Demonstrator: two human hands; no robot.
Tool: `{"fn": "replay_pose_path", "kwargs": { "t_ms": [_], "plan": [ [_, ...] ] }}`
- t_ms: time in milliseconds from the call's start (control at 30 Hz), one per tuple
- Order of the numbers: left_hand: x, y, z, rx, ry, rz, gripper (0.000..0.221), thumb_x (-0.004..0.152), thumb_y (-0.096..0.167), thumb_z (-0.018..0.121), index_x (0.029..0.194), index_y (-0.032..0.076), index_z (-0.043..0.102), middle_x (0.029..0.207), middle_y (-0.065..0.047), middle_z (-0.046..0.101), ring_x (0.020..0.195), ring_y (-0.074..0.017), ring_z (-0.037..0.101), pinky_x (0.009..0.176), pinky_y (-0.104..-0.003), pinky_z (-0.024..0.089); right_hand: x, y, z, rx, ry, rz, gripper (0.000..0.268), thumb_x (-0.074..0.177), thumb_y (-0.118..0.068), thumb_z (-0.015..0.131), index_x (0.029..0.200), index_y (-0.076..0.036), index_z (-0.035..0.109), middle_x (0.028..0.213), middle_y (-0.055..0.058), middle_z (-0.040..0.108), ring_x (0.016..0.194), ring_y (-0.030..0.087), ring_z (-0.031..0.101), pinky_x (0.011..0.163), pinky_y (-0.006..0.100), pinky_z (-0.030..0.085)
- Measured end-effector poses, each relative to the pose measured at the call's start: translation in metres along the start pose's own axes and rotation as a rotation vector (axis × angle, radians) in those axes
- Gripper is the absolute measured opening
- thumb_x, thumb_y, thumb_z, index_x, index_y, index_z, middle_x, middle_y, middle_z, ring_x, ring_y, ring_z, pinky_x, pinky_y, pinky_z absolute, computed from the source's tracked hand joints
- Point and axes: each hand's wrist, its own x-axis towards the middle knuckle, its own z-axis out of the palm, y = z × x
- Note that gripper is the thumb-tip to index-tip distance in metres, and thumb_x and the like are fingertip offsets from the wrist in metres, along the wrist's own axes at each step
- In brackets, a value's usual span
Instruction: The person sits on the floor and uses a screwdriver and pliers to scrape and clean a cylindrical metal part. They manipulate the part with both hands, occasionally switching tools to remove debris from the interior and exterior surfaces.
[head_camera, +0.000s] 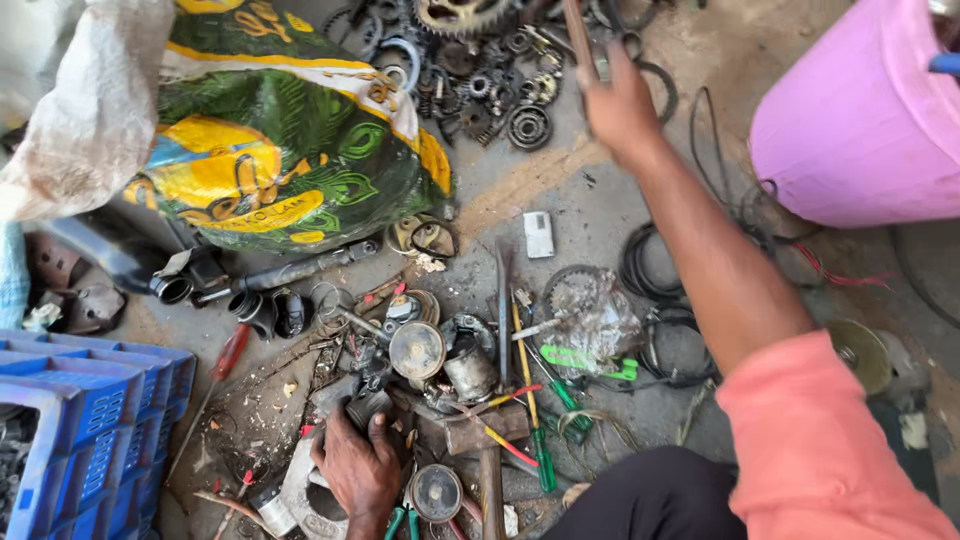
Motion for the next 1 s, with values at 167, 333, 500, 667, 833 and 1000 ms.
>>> {"fn": "replay_pose_path", "kwargs": {
  "t_ms": [167, 333, 500, 667, 833, 1000],
  "plan": [
    [-0.008, -0.004, 0.002, -0.035, -0.005, 0.013, 0.056, 0.101, 0.038, 0.058, 0.144, 0.003, 0.047, 0.120, -0.016, 0.066, 0.117, -0.0339, 0.062, 0.113, -0.052, 0.031, -0.067, 0.076, 0.002, -0.558, 0.124, -0.065, 0.056, 0.102, -0.026, 0.068, 0.147, -0.001, 0.045, 0.103, 0.026, 0.072, 0.094, 0.045, 0.069, 0.078, 0.054, 0.054],
    [-0.001, 0.000, 0.000, -0.031, 0.011, 0.046, 0.060, 0.098, 0.036, 0.059, 0.144, 0.000, 0.045, 0.118, -0.017, 0.067, 0.113, -0.0341, 0.062, 0.112, -0.056, 0.028, -0.096, 0.051, -0.011, -1.006, -0.127, 0.080, 0.054, 0.103, -0.029, 0.062, 0.144, 0.005, 0.051, 0.091, 0.029, 0.073, 0.082, 0.045, 0.072, 0.073, 0.054, 0.055],
    [0.000, -0.001, 0.002, -0.015, 0.026, 0.039, 0.061, 0.096, 0.035, 0.061, 0.144, 0.000, 0.046, 0.123, -0.019, 0.065, 0.119, -0.0371, 0.060, 0.112, -0.054, 0.029, -0.058, 0.050, 0.014, -1.140, -0.105, -0.263, 0.030, 0.092, -0.030, 0.074, 0.108, -0.005, 0.076, 0.099, 0.018, 0.071, 0.088, 0.030, 0.071, 0.074, 0.045, 0.055],
    [-0.002, 0.000, 0.000, -0.030, 0.030, 0.070, 0.061, 0.097, 0.033, 0.061, 0.144, -0.003, 0.044, 0.127, -0.021, 0.064, 0.120, -0.0374, 0.060, 0.111, -0.055, 0.028, 0.030, 0.050, 0.108, -0.819, 0.054, -0.458, 0.057, 0.095, -0.049, 0.075, 0.125, -0.001, 0.070, 0.135, 0.028, 0.054, 0.125, 0.044, 0.053, 0.102, 0.062, 0.044],
    [0.000, -0.004, 0.003, -0.005, 0.042, 0.072, 0.062, 0.096, 0.033, 0.061, 0.143, -0.004, 0.045, 0.129, -0.022, 0.064, 0.120, -0.0373, 0.060, 0.111, -0.056, 0.029, 0.063, 0.053, 0.152, -0.843, 0.072, -0.155, 0.072, 0.093, -0.054, 0.077, 0.136, 0.001, 0.059, 0.154, 0.030, 0.033, 0.146, 0.049, 0.025, 0.116, 0.067, 0.022],
    [-0.003, -0.008, 0.005, -0.039, 0.028, 0.069, 0.063, 0.099, 0.035, 0.058, 0.145, -0.006, 0.044, 0.125, -0.021, 0.064, 0.118, -0.0372, 0.061, 0.112, -0.056, 0.031, 0.040, 0.046, 0.136, -0.711, 0.198, -0.321, 0.054, 0.084, -0.039, 0.086, 0.119, -0.004, 0.068, 0.148, 0.029, 0.042, 0.140, 0.048, 0.032, 0.110, 0.069, 0.022]
  ]
}}
